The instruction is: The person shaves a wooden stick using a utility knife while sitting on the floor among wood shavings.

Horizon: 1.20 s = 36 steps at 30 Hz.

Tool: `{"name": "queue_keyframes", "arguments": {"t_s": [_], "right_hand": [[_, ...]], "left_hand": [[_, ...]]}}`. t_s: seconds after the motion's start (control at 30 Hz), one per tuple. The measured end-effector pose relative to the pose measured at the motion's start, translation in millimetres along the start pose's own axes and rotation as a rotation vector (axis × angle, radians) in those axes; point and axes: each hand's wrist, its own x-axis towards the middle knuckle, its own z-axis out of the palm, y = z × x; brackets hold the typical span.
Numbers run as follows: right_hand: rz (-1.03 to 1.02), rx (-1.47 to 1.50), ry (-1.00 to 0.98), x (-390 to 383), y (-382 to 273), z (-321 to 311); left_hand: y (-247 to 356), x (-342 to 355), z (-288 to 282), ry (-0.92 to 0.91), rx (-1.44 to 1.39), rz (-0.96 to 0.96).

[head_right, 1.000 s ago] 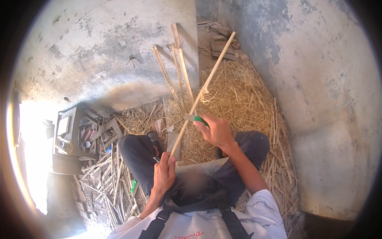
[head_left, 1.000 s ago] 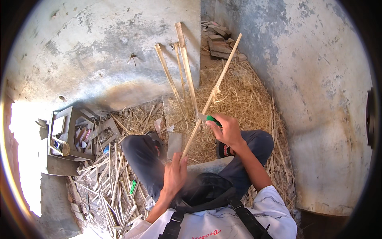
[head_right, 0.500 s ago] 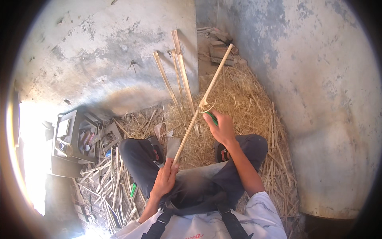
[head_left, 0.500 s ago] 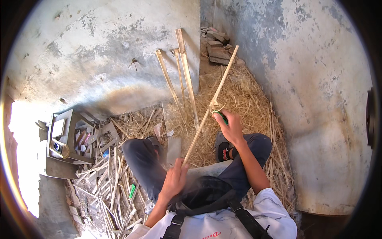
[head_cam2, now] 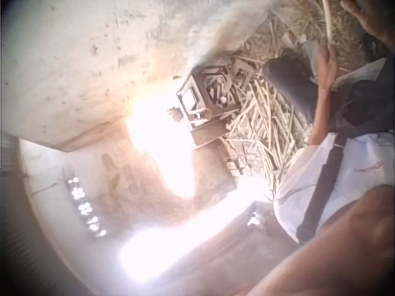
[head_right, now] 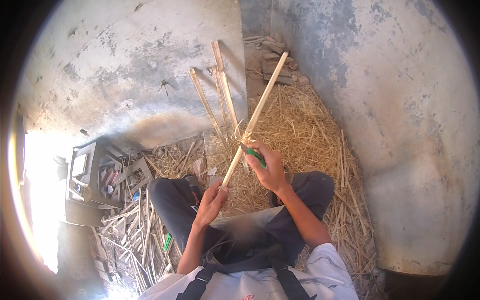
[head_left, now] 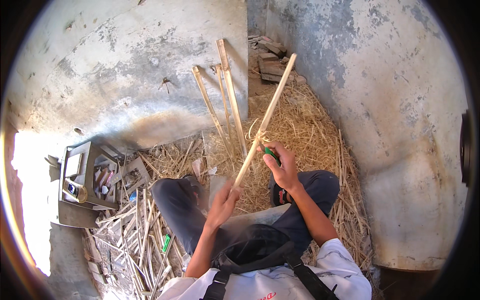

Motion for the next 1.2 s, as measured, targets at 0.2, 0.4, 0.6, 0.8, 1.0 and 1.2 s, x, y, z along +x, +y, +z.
{"name": "queue_keyframes", "arguments": {"t_s": [0.2,0.4,0.6,0.8,1.0,1.2], "right_hand": [[-0.175,-0.285,-0.056,-11,1,7],[-0.266,-0.422,-0.093,-17,3,15],[-0.3,-0.477,-0.095,-15,-3,14],[-0.195,-0.497,0.025,-2,3,-3],[-0.123,-0.503,0.024,-6,4,-7],[-0.235,-0.39,-0.106,-23,5,16]], "left_hand": [[22,-3,19,0.127,-0.081,0.078],[35,-9,13,0.186,-0.007,0.065],[40,-18,12,0.228,0.143,0.092],[37,-32,10,0.167,0.168,0.105],[28,-45,5,0.067,-0.053,-0.049],[30,-38,8,0.086,-0.046,-0.028]]}}
